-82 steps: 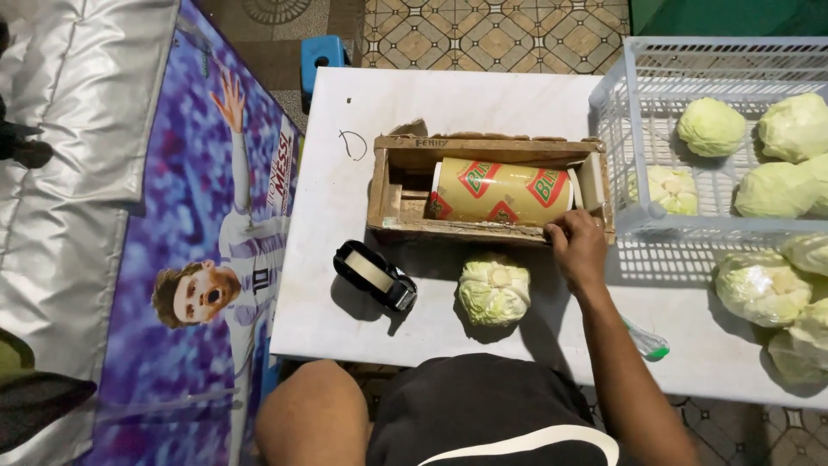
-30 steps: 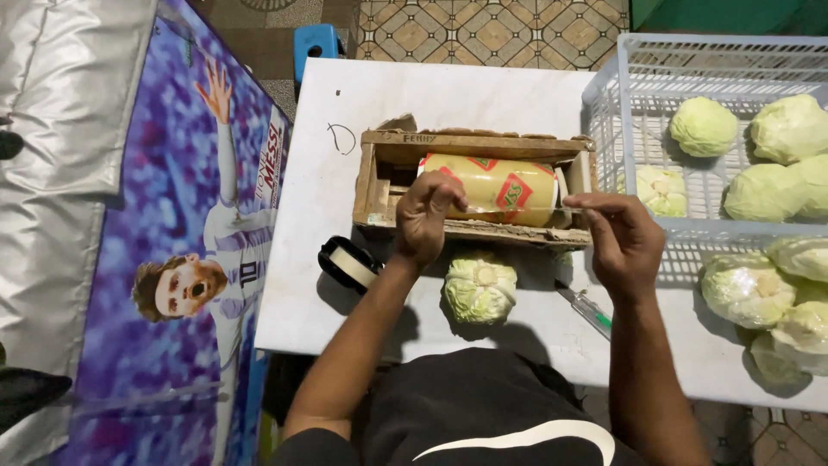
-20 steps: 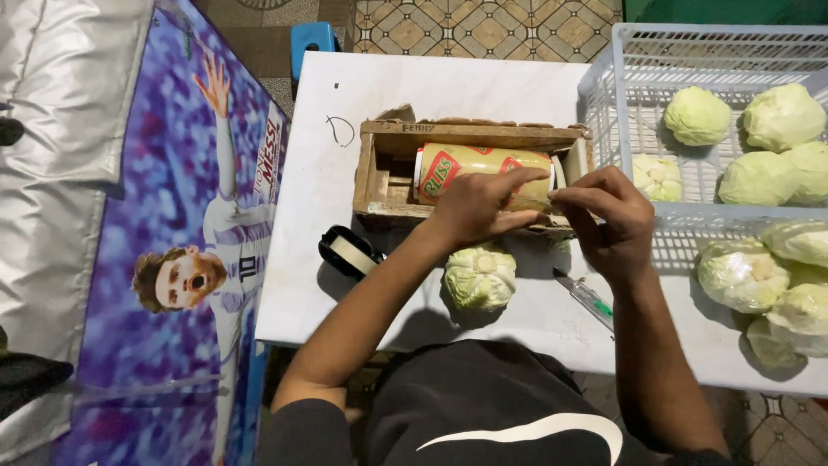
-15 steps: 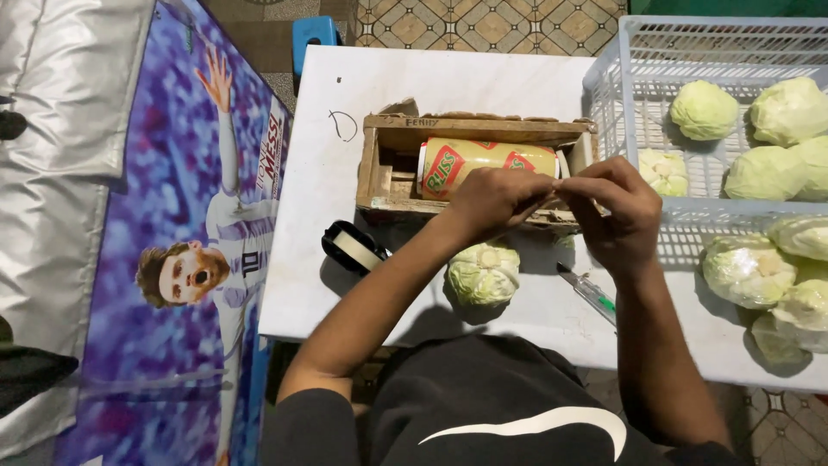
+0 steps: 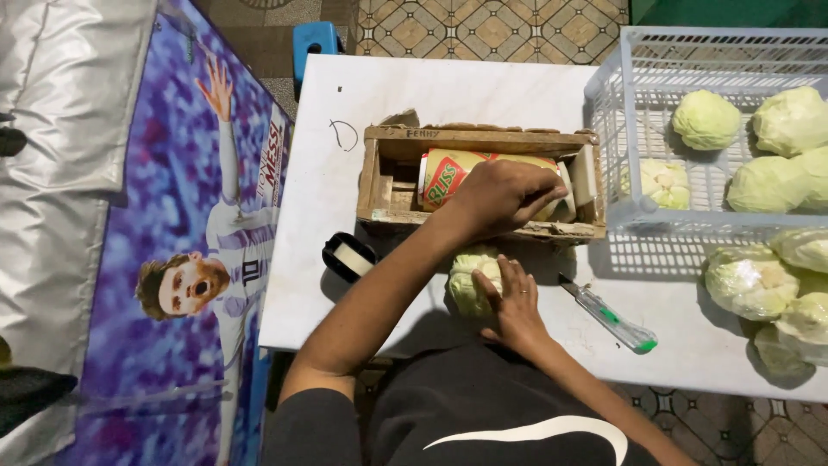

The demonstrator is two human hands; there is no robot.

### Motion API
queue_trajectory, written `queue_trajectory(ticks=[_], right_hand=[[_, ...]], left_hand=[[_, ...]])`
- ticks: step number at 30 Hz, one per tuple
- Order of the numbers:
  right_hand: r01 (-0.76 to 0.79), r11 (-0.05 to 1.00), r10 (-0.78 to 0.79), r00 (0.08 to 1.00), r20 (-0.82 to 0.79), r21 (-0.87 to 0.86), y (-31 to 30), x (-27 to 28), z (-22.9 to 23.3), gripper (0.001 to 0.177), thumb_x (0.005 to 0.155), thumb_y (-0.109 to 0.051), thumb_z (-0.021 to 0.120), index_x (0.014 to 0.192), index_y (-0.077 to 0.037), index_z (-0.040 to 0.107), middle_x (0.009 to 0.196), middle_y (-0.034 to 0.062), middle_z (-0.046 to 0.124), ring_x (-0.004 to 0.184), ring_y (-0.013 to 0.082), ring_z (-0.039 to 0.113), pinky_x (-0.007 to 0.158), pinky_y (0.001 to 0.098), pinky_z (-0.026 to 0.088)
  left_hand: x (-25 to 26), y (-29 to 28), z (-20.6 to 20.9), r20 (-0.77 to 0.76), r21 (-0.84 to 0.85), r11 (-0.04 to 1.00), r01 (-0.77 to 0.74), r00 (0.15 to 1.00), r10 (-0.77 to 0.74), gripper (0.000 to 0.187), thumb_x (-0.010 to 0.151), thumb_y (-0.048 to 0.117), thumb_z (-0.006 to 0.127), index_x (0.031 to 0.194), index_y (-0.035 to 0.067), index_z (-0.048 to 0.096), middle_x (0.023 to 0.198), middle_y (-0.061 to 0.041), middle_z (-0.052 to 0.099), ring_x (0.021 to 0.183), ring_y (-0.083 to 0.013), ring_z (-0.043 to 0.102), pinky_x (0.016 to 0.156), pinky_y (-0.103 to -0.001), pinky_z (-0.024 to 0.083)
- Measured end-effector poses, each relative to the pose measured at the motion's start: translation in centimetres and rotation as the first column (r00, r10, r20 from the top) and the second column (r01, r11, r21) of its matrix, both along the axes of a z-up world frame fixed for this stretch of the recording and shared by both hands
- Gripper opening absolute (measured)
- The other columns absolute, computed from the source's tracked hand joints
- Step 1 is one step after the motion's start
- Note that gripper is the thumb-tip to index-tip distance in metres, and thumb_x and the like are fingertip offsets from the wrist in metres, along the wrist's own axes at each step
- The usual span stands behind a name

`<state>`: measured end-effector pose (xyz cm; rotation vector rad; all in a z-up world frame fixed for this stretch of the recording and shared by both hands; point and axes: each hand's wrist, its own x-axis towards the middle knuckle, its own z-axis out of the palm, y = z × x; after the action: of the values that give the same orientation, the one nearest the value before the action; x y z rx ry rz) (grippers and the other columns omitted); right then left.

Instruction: Wrapping individual cabbages in plastic cling film using a dispenser and a cutter.

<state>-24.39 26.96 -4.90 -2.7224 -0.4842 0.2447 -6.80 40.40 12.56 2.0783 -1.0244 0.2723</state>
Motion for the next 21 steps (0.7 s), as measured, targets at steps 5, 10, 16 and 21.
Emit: queue_trajectory(ticks=[5, 10, 16, 21], right_hand=[[-0.015, 0.986, -0.050, 0.927, 0.372, 0.168, 0.2, 0.8, -3.4, 0.127, 0.047, -0.022, 0.096, 0.159, -0.031, 0.037, 0.152, 0.0268, 0.035, 0.140, 0.0551, 0.034, 0.108, 0.0672, 0.034], [0.027, 0.858, -0.128, 0.978, 0.162, 0.513, -2.2, 2.6, -2.7, 0.112, 0.050, -0.024, 0.095, 0.153, -0.026, 0.050, 0.135, 0.0225, 0.052, 0.126, 0.0458, 0.054, 0.108, 0.0580, 0.040], [0.744, -0.251, 0.226, 0.667, -0.710, 0.619, -3.0, 1.1, -3.3, 0.077, 0.081, -0.034, 0.063, 0.153, -0.015, 0.046, 0.125, 0.0236, 0.064, 0.107, 0.0438, 0.067, 0.094, 0.0662, 0.050], [0.576, -0.483, 0.510, 0.797, -0.324, 0.659, -2.8, 2.0, -2.8, 0.090, 0.078, -0.035, 0.081, 0.152, -0.003, 0.040, 0.135, 0.0351, 0.060, 0.115, 0.0556, 0.064, 0.094, 0.0770, 0.045]], left_hand=[[0.4, -0.3, 0.4, 0.041, 0.005, 0.999, -0.043, 0.998, 0.043, 0.022, 0.100, 0.045, 0.052, 0.091, 0.028, 0.063, 0.072, 0.000, 0.067, 0.079, -0.0285, 0.072, 0.067, -0.043, 0.059], [1.3, 0.3, 1.0, 0.033, 0.046, 0.999, -0.026, 0.999, 0.024, 0.025, 0.098, 0.045, 0.051, 0.086, 0.026, 0.063, 0.068, -0.002, 0.066, 0.075, -0.0305, 0.071, 0.065, -0.044, 0.058], [2.3, 0.0, 1.4, -0.013, 0.052, 0.998, 0.034, 0.999, -0.033, 0.023, 0.098, 0.041, 0.053, 0.091, 0.024, 0.067, 0.069, -0.004, 0.069, 0.076, -0.0317, 0.073, 0.067, -0.045, 0.059], [2.4, 0.1, 2.2, -0.050, 0.059, 0.995, 0.075, 0.996, -0.073, 0.024, 0.099, 0.039, 0.053, 0.091, 0.022, 0.068, 0.070, -0.007, 0.071, 0.075, -0.0345, 0.073, 0.067, -0.047, 0.058]])
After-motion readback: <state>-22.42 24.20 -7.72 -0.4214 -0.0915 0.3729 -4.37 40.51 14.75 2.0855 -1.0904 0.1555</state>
